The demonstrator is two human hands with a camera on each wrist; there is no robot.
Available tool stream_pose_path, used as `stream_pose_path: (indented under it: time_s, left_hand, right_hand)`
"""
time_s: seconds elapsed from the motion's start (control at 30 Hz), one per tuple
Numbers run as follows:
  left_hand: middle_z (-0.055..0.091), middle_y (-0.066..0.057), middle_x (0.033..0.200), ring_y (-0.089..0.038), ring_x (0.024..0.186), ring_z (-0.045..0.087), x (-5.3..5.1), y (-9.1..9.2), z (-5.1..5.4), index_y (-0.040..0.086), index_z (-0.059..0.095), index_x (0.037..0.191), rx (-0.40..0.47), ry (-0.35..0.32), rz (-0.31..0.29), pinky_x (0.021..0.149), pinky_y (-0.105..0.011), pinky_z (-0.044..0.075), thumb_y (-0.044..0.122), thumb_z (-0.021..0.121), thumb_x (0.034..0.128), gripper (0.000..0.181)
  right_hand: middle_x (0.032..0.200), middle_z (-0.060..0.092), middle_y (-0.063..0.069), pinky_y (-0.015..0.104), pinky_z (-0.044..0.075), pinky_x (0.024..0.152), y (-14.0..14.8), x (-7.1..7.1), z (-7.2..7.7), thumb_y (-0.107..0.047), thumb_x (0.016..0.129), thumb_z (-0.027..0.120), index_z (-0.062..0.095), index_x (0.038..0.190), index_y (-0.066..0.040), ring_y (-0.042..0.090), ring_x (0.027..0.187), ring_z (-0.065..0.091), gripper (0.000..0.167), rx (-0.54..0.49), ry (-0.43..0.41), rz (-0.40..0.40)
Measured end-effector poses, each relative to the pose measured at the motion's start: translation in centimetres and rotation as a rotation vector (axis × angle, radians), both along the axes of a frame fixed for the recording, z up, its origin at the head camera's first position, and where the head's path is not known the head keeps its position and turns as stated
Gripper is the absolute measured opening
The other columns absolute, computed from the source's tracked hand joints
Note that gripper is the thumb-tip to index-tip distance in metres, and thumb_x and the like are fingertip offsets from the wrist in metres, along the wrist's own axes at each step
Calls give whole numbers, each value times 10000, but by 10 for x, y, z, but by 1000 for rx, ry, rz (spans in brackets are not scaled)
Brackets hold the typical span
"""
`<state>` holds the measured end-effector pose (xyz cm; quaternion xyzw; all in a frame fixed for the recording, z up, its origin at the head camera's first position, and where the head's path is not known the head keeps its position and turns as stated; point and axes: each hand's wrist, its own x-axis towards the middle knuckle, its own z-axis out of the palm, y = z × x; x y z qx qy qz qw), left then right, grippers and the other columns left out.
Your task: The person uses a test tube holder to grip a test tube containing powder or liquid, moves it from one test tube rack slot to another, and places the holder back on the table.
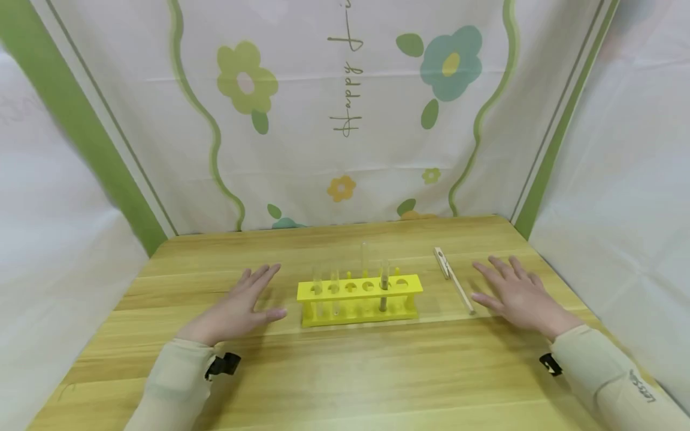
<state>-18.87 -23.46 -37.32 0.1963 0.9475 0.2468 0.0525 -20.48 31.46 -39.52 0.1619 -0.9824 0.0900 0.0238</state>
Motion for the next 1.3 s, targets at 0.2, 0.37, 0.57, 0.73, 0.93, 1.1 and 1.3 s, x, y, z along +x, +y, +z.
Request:
stream_pose_path:
  time_s: [0.2, 0.37, 0.57, 0.73, 0.93, 1.1, 1.3]
  left_hand:
    - [369, -134, 1541, -402, 1377, 364, -4, 9, -4, 239, 232, 1578, 264, -92, -11, 1044, -590, 356, 478, 673, 925, 823]
    - [502, -95, 1423, -352, 1278, 488, -3, 24, -8, 219, 349, 1531, 416, -187, -4, 1006, -487, 440, 419, 731, 899, 765]
    - [556, -80, 1346, -316, 1211, 546, -2, 35, -11, 188, 424, 1490, 447, -191, 28, 960, -455, 479, 315, 743, 911, 674]
    - [580, -104, 1303, -296, 1177, 572, -2, 43, -18, 144, 475, 1456, 472, -188, 50, 924, -443, 503, 234, 738, 920, 603]
    - [597, -77, 1283, -267, 1149, 592, -3, 50, -28, 130, 466, 1458, 557, -241, 45, 897, -378, 520, 211, 710, 942, 576]
    - [619, -79, 1279, -258, 1146, 599, -4, 52, -35, 108, 488, 1424, 647, -290, 60, 898, -377, 518, 222, 697, 951, 529]
    - [676, -73, 1124, -224, 966, 617, -7, 58, -43, 89, 634, 1228, 610, -250, 63, 799, -343, 524, 199, 677, 963, 290]
  right_hand:
    - [1373, 475, 338, 694, 395, 906, -13, -7, 3, -534, 989, 535, 456, 1458, -30, 555, 1196, 475, 693, 20, 34, 2]
    - [1107, 657, 246, 563, 516, 772, -22, -21, 6, -453, 990, 581, 524, 1387, 18, 398, 963, 642, 618, -10, -7, -55]
    - [902, 693, 66, 468, 535, 691, -28, -38, 0, -411, 993, 589, 567, 1336, 26, 225, 787, 651, 556, -23, -29, -70]
    - [909, 694, 73, 456, 532, 684, -36, -44, -1, -404, 1001, 578, 565, 1334, 30, 220, 787, 648, 547, -56, -47, -88]
    - [1013, 701, 172, 512, 529, 726, -40, -51, -1, -409, 1013, 552, 535, 1360, 28, 327, 882, 669, 559, -94, -83, -131]
    - [1196, 625, 297, 621, 469, 841, -42, -62, -2, -446, 1011, 538, 543, 1333, 48, 488, 1051, 599, 590, -89, -101, -142]
    - [1194, 633, 284, 609, 468, 840, -46, -77, -7, -474, 994, 550, 574, 1299, 52, 488, 1067, 590, 609, -26, -155, -166]
